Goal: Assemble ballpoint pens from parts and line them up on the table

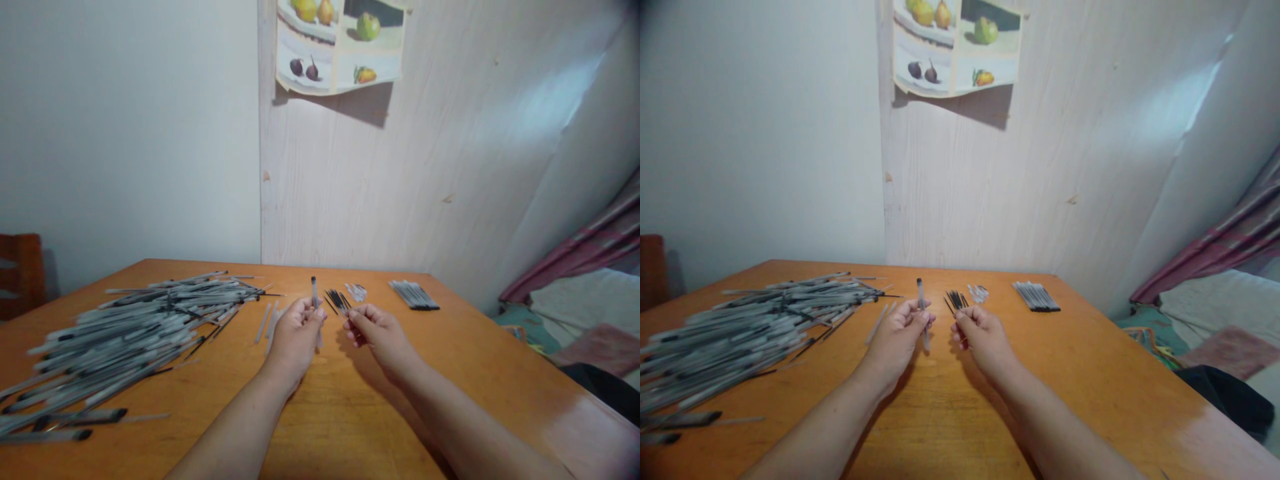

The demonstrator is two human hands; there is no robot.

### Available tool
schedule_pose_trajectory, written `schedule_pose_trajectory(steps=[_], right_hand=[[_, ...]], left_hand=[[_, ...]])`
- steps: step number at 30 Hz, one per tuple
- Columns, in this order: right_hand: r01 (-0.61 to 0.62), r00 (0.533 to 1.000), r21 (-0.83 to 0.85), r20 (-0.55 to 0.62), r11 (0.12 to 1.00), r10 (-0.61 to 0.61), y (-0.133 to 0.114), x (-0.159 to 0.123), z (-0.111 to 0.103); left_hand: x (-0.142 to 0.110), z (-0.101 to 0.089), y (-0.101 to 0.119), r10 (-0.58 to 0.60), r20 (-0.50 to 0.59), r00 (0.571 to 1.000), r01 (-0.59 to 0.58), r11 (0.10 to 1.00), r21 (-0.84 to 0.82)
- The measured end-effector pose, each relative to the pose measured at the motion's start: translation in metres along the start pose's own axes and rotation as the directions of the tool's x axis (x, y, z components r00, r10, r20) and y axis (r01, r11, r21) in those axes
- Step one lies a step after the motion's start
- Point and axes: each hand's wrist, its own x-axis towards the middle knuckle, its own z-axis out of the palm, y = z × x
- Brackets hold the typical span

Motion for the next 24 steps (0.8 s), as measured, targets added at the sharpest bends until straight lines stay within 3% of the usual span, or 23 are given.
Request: schedule_pose_trajectory(steps=[4, 7, 13, 18, 24], right_hand=[[0.078, 0.997, -0.046, -0.026, 0.996, -0.079, -0.006, 0.001, -0.007], [0.135, 0.990, -0.083, -0.028, 0.987, -0.137, -0.010, 0.000, -0.012], [0.203, 0.979, -0.151, 0.018, 0.967, -0.203, -0.018, -0.002, -0.017], [0.149, 0.989, -0.270, 0.047, 0.951, -0.141, -0.022, -0.004, -0.018], [0.041, 0.995, -0.372, 0.097, 0.927, -0.005, -0.016, -0.002, -0.019]], left_hand=[[0.003, -0.002, -0.007, 0.122, 0.081, 0.989, -0.136, 0.971, 0.199], [0.004, -0.006, -0.009, 0.231, 0.154, 0.961, -0.273, 0.893, 0.359], [0.000, -0.012, -0.007, 0.354, 0.285, 0.891, -0.448, 0.574, 0.686], [-0.004, -0.014, -0.002, 0.399, 0.327, 0.857, -0.475, 0.363, 0.801], [-0.006, -0.016, 0.004, 0.434, 0.339, 0.835, -0.479, 0.269, 0.836]])
